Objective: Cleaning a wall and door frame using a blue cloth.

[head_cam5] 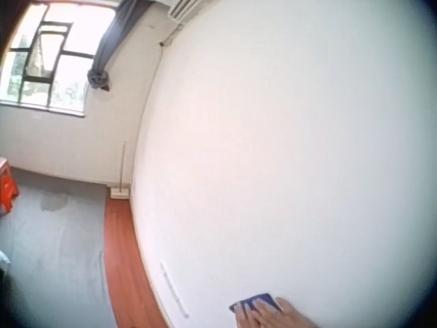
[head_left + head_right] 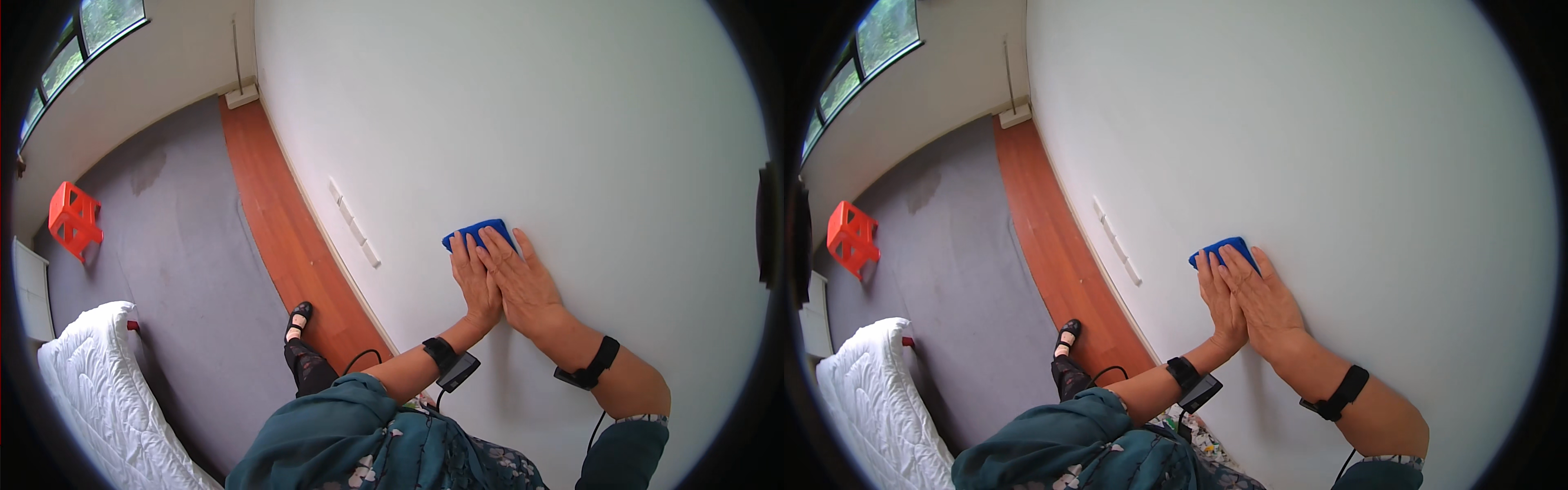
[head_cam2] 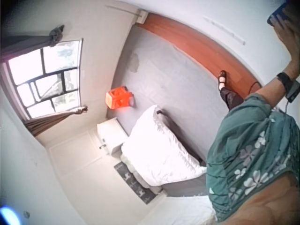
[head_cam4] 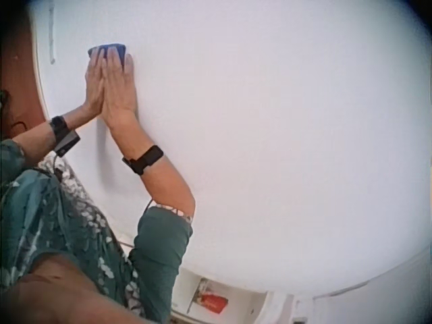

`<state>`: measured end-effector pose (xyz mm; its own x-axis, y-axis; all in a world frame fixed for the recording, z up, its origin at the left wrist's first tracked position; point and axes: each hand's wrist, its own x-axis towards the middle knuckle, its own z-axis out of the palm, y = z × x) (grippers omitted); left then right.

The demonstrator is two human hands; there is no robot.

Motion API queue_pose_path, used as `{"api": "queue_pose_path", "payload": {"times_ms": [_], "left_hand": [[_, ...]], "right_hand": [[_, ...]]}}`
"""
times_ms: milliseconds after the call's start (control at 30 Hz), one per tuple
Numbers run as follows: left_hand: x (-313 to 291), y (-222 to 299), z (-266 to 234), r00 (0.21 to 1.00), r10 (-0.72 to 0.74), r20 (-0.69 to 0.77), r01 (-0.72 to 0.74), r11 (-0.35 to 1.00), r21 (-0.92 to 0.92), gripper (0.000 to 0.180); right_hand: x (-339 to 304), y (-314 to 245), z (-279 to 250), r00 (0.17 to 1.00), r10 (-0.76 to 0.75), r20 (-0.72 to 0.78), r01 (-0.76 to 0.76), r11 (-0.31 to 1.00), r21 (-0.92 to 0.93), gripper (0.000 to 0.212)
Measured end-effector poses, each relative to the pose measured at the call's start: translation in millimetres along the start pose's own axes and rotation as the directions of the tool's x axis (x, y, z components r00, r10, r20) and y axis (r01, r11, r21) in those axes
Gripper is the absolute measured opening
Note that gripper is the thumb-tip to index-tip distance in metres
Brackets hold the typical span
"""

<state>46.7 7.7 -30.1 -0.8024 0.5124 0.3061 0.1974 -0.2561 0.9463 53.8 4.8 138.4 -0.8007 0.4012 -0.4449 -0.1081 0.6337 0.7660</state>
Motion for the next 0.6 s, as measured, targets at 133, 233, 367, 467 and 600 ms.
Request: {"api": "queue_pose_path", "payload": {"times_ms": [133, 233, 367, 467, 600], "left_hand": [[-2.6, -19.0, -0.6, 0.999, 0.051, -0.019, -0.051, 0.999, -0.007, 0.063], [-3.7, -31.8, -0.6, 0.997, 0.073, -0.03, -0.073, 0.997, -0.014, 0.062], [-5.4, -47.9, -1.4, 0.996, 0.092, -0.018, -0.091, 0.995, 0.03, 0.062], [2.6, -55.2, -3.4, 0.991, 0.135, -0.002, -0.135, 0.99, 0.036, 0.062], [9.5, -64.6, -8.0, 0.983, 0.168, 0.072, -0.169, 0.986, 0.012, 0.063]], "right_hand": [[5.2, -19.5, 4.2, 0.999, 0.037, -0.002, -0.037, 0.997, -0.066, 0.068], [12.7, -25.8, 6.0, 0.998, 0.057, -0.003, -0.057, 0.994, -0.088, 0.068], [20.4, -38.1, 16.0, 0.995, 0.097, -0.032, -0.097, 0.995, -0.017, 0.07], [23.5, -40.9, 15.2, 0.988, 0.148, -0.052, -0.15, 0.988, -0.022, 0.07], [26.7, -48.0, 22.3, 0.973, 0.215, -0.085, -0.216, 0.976, -0.001, 0.071]]}}
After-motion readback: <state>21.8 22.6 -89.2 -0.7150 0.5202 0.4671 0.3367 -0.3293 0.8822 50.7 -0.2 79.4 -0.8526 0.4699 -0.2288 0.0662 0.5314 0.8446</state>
